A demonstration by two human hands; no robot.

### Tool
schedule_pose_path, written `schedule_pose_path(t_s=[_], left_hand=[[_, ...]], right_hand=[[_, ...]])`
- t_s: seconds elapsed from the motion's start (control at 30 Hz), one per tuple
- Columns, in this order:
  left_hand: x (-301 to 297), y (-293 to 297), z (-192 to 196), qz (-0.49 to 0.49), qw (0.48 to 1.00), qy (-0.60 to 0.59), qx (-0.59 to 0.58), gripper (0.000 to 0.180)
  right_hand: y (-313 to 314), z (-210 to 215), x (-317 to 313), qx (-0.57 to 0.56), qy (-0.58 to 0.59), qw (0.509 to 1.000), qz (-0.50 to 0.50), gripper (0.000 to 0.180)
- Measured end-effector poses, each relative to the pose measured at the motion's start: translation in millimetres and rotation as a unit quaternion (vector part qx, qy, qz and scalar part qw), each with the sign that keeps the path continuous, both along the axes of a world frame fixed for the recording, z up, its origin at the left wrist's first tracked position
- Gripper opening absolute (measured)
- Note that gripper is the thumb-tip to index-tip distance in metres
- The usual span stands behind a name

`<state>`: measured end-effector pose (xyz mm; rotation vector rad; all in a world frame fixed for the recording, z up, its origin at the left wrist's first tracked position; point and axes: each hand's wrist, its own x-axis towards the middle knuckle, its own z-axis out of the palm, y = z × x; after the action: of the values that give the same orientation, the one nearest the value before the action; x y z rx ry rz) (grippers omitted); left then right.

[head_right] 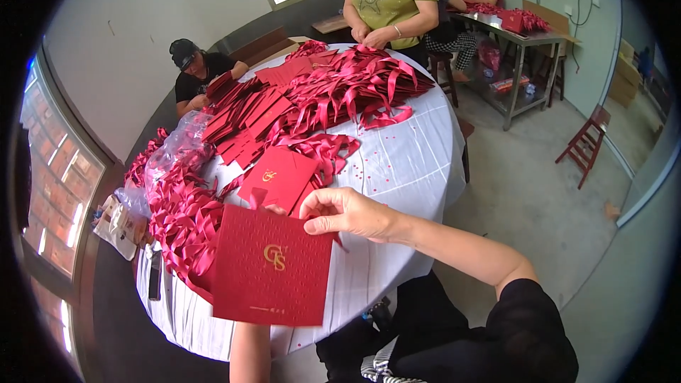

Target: The person assembles gift bags by hand by threading ribbon handles through the slits of each bag, folding the bags, and stacking them on the table.

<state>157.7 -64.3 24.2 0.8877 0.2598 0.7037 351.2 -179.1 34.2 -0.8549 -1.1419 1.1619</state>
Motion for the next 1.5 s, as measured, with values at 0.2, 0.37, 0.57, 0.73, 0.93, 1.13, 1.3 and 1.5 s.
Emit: schedule_pose_path(t_s=[0.2, 0.37, 0.57, 0.73, 0.93, 1.13, 1.3, 1.5], left_hand=[[7, 4, 12, 0.003, 0.993, 0.046, 0.109, 0.029], [-12, 11, 29, 0.166, 0.945, 0.091, 0.267, 0.015], [1, -33, 49, 0.307, 0.587, 0.153, 0.733, 0.032], [-4, -32, 43, 0.316, 0.544, 0.175, 0.757, 0.028], [-23, -48, 59, 0.232, 0.538, 0.229, 0.778, 0.024], [-42, -48, 69, 0.223, 0.491, 0.304, 0.785, 0.018], [-51, -46, 70, 0.218, 0.49, 0.332, 0.776, 0.015], [-44, -47, 72, 0.206, 0.503, 0.304, 0.783, 0.015]], right_hand=[[-8, 20, 15, 0.026, -0.117, 0.991, -0.052, 0.009], [-26, 51, 28, 0.109, -0.41, 0.892, -0.154, 0.015], [-27, 57, 12, 0.176, -0.464, 0.851, -0.171, 0.012], [-29, 56, 2, 0.197, -0.469, 0.844, -0.171, 0.014], [-34, 54, 2, 0.123, -0.386, 0.903, -0.143, 0.013], [-28, 48, 18, 0.139, -0.355, 0.904, -0.193, 0.009], [17, 17, 64, 0.054, -0.327, 0.883, -0.332, 0.008], [63, -29, 82, 0.05, -0.533, 0.814, -0.225, 0.02]])
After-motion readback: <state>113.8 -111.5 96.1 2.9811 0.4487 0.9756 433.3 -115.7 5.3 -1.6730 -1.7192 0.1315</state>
